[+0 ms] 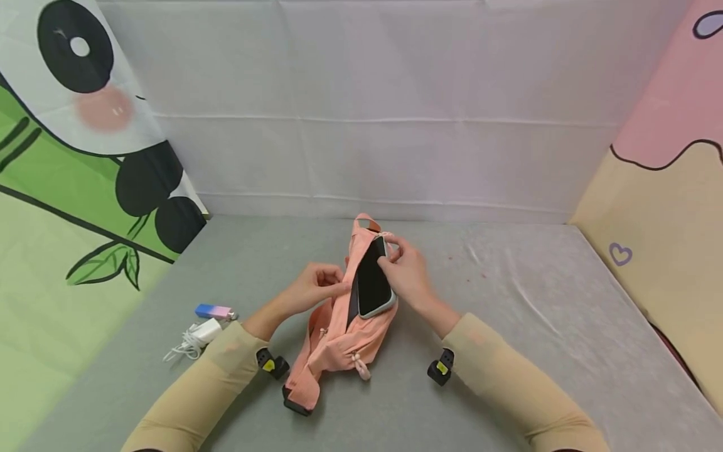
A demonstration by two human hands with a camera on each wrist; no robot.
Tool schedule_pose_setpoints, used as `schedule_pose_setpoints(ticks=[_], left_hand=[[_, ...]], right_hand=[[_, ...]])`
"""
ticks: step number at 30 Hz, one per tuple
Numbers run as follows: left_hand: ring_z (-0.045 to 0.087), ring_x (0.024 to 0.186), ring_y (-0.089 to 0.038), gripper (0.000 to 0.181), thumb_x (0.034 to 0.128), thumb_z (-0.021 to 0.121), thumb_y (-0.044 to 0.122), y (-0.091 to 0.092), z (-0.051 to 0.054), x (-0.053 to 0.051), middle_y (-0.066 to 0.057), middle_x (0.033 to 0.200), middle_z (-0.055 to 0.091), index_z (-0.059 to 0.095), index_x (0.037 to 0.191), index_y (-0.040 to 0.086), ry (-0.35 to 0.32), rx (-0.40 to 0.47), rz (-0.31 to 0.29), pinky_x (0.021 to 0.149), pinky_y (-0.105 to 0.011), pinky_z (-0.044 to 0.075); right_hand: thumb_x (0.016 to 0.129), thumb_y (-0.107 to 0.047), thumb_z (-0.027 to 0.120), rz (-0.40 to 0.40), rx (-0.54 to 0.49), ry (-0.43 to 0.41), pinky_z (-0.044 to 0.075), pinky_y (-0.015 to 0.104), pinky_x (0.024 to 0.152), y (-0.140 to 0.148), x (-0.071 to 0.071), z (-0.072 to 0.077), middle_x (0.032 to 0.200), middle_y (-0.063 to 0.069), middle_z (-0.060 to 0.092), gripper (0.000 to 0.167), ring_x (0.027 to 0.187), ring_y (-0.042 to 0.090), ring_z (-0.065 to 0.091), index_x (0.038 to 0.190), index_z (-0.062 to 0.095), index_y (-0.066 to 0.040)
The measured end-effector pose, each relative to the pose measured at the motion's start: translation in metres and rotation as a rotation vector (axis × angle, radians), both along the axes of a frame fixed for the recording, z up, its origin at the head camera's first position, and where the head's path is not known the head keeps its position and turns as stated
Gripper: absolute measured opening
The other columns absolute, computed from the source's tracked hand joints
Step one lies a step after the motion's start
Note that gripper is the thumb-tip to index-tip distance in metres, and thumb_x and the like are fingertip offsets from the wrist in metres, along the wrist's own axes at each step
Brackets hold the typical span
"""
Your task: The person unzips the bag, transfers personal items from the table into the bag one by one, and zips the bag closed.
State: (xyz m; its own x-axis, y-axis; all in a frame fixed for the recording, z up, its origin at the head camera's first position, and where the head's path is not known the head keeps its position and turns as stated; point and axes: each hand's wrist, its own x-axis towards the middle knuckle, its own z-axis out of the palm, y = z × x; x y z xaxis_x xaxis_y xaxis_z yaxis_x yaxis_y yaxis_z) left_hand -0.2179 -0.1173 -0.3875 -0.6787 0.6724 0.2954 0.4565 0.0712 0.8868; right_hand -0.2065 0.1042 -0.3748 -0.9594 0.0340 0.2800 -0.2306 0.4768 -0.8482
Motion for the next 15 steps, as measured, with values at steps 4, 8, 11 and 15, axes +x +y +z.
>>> schedule_pose_setpoints(ticks=[4,8,11,15], left_hand=[[0.045,0.054,-0.018,0.015,0.0943,0.058,-0.004,0.001,0.007,0.004,-0.020,0.064,0.051,0.059,0.079,-0.003,0.009,-0.007,-0.011,0.055,-0.027,0.036],[0.042,0.054,-0.010,0.018,0.0939,0.057,-0.006,0.001,0.021,0.014,-0.019,0.062,0.048,0.056,0.076,-0.003,0.009,-0.017,-0.031,0.055,-0.025,0.035],[0.041,0.054,-0.016,0.020,0.0944,0.057,-0.005,0.002,0.026,0.019,-0.020,0.063,0.046,0.055,0.075,-0.001,0.002,-0.025,-0.047,0.056,-0.024,0.035],[0.042,0.056,-0.036,0.019,0.0961,0.056,-0.003,0.003,0.027,0.019,-0.025,0.064,0.048,0.055,0.077,-0.001,-0.009,-0.012,-0.052,0.056,-0.030,0.037]], right_hand=[[0.089,-0.003,0.061,-0.019,-0.044,0.008,0.038,0.027,0.051,-0.006,0.001,0.000,0.077,0.012,0.058,0.039,0.055,0.017,0.049,0.128,0.057,-0.001],[0.090,-0.003,0.060,-0.049,-0.077,0.011,0.040,0.029,0.054,-0.013,0.004,-0.001,0.079,0.012,0.056,0.037,0.058,0.020,0.050,0.127,0.057,-0.002],[0.091,-0.005,0.059,-0.063,-0.078,0.038,0.041,0.031,0.059,-0.018,0.005,-0.004,0.080,0.011,0.054,0.036,0.063,0.021,0.050,0.127,0.056,-0.003],[0.091,-0.004,0.059,-0.060,-0.068,0.075,0.040,0.032,0.063,-0.021,0.007,-0.012,0.079,0.009,0.051,0.032,0.067,0.022,0.049,0.123,0.055,-0.002]])
